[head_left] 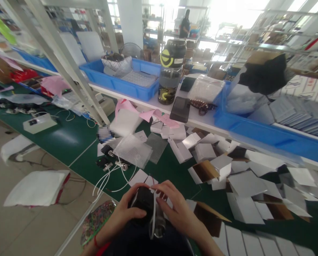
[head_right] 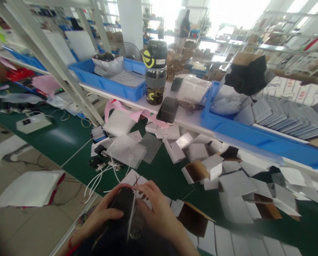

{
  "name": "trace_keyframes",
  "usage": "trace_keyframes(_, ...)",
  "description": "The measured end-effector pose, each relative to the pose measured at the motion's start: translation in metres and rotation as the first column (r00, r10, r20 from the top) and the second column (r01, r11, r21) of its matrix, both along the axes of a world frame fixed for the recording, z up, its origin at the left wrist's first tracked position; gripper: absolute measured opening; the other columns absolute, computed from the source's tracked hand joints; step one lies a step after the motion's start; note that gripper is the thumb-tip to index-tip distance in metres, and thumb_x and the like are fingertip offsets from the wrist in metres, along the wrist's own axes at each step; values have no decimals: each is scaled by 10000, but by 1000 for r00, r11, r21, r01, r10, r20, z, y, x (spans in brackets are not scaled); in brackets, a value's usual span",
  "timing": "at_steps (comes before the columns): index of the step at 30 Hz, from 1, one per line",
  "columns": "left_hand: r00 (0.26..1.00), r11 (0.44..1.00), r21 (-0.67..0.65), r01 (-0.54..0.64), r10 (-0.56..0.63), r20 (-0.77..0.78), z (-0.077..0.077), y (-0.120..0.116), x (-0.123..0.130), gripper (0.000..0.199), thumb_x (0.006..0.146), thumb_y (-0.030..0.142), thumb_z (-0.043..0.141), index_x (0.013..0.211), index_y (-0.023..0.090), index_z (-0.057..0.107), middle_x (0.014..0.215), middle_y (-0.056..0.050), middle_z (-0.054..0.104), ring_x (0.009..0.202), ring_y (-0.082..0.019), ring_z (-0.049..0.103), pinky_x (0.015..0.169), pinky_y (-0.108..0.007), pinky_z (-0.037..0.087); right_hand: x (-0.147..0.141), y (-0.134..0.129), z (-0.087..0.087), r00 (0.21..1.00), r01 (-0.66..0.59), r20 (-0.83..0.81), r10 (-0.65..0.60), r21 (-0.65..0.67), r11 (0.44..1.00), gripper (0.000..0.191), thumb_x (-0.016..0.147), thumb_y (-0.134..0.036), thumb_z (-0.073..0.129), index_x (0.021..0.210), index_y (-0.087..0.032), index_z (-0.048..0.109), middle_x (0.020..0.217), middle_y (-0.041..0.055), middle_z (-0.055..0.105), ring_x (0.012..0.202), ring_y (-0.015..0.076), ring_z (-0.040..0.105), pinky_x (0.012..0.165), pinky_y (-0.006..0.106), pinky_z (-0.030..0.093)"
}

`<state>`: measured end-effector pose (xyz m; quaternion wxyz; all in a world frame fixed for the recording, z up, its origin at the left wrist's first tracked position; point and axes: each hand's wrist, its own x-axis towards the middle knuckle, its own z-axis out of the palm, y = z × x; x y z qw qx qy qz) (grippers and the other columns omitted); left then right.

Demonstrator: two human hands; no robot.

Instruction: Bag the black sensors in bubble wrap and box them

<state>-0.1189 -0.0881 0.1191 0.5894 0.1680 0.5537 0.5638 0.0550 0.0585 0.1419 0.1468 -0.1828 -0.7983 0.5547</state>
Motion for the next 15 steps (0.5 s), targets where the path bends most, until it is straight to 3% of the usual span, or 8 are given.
trace_keyframes(2,993,999,14,-30,29,113,8,3,1,669,569,241,746,1228,254,632,1021,-12,747,893,-240,652,760,-296,499,-2,5,-11,997,-71,36,72,-34,997,310,1018,-184,456,1280,-255,606,1037,26,593,891,158,600,847,290,501)
trace_keyframes(5,971,994,-20,-105,107,212,23,7,2,600,587,307,736,1177,220,661,1016,-32,764,861,-228,670,767,-292,519,-6,7,-31,994,-81,74,77,51,995,239,1039,-192,419,1102,-201,650,987,48,597,901,182,588,849,312,493)
trace_keyframes(8,958,982,-34,-187,190,215,33,12,1,571,621,377,730,1162,203,674,995,-47,765,733,-200,656,730,-302,539,-13,-4,-51,986,-116,138,96,151,982,257,1009,-131,403,918,-181,638,965,79,616,915,204,573,841,321,479)
trace_keyframes(10,950,971,-28,-236,236,206,35,16,0,579,646,417,729,1183,212,660,953,-49,758,675,-198,643,641,-294,524,-16,-17,-58,970,-196,182,161,191,962,195,950,-102,473,862,-194,622,875,56,626,821,187,561,753,277,471)
trace_keyframes(12,938,948,-21,-317,317,141,34,21,-2,581,667,421,737,1206,227,635,958,-46,747,746,-220,669,635,-283,520,-16,-29,-53,942,-305,215,259,218,927,173,888,-115,564,745,-212,572,745,14,591,681,158,507,618,237,419)
trace_keyframes(15,889,899,21,-438,436,-140,29,28,-9,604,657,368,792,1217,239,604,1024,-30,716,901,-238,667,721,-281,539,-9,-30,-24,904,-413,225,363,251,875,212,860,-136,590,683,-219,509,719,3,576,613,144,461,538,251,345)
